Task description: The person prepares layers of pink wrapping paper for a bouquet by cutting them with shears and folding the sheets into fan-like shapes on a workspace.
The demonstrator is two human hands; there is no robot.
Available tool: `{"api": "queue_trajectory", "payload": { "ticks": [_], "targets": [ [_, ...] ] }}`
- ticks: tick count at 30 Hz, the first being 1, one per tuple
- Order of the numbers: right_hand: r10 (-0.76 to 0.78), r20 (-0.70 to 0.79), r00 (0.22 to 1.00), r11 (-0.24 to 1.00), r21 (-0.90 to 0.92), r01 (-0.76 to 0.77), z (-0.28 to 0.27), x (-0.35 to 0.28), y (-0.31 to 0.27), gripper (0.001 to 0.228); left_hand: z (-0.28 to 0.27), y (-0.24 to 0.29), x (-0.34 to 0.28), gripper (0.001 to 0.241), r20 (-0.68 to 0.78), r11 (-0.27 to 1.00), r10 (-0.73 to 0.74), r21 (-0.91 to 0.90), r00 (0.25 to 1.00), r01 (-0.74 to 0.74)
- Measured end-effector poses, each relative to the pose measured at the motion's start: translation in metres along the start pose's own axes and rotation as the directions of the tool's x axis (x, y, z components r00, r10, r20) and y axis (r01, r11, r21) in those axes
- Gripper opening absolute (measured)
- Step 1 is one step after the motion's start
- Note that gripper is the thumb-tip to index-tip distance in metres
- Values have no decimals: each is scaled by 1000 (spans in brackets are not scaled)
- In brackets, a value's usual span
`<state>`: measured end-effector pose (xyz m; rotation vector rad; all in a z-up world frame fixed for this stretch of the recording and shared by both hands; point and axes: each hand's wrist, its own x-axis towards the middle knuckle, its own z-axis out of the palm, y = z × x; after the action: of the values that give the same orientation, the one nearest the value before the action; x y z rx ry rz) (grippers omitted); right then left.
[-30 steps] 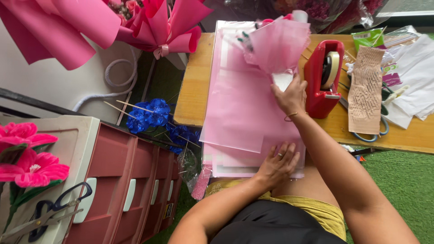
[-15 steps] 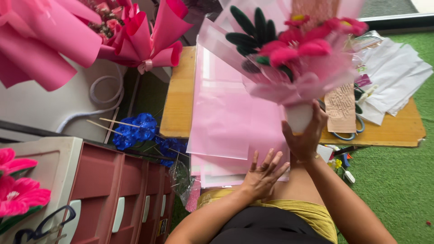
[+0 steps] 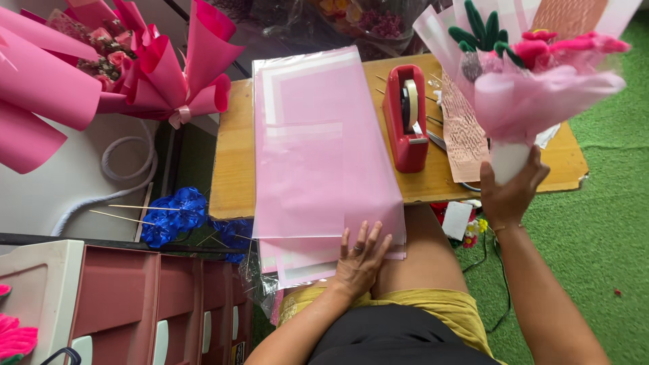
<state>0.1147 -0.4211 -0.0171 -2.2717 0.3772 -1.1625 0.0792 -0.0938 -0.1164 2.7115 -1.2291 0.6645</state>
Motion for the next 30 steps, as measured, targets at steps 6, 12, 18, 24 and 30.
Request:
{"api": "queue_trajectory", "payload": {
  "ticks": [6,12,18,24,30],
  "targets": [
    [193,132,972,976,-130,-177,20,7,33,83,-11,-6,0,51,-87,999,42,8,995,-41],
    [11,129,992,966,-257,23,-3,10,-1,84,-82,-12,36,10,-337,944,-106,-329,936,-12],
    [-279,341,898,927,340,159,-37,-26,-99,16,-97,-32,38,30,-56,520,-565,-798,823,303],
    [-411,353,840,841,503,200,-10,-55,-143,65,-113,-61,56,56,123,254,-615,-905,779,343],
    [-464,280,840,832,464,305,9,-45,-140,32,-135,-79,56,41,38,253,-624,-935,780,248]
  ]
}}
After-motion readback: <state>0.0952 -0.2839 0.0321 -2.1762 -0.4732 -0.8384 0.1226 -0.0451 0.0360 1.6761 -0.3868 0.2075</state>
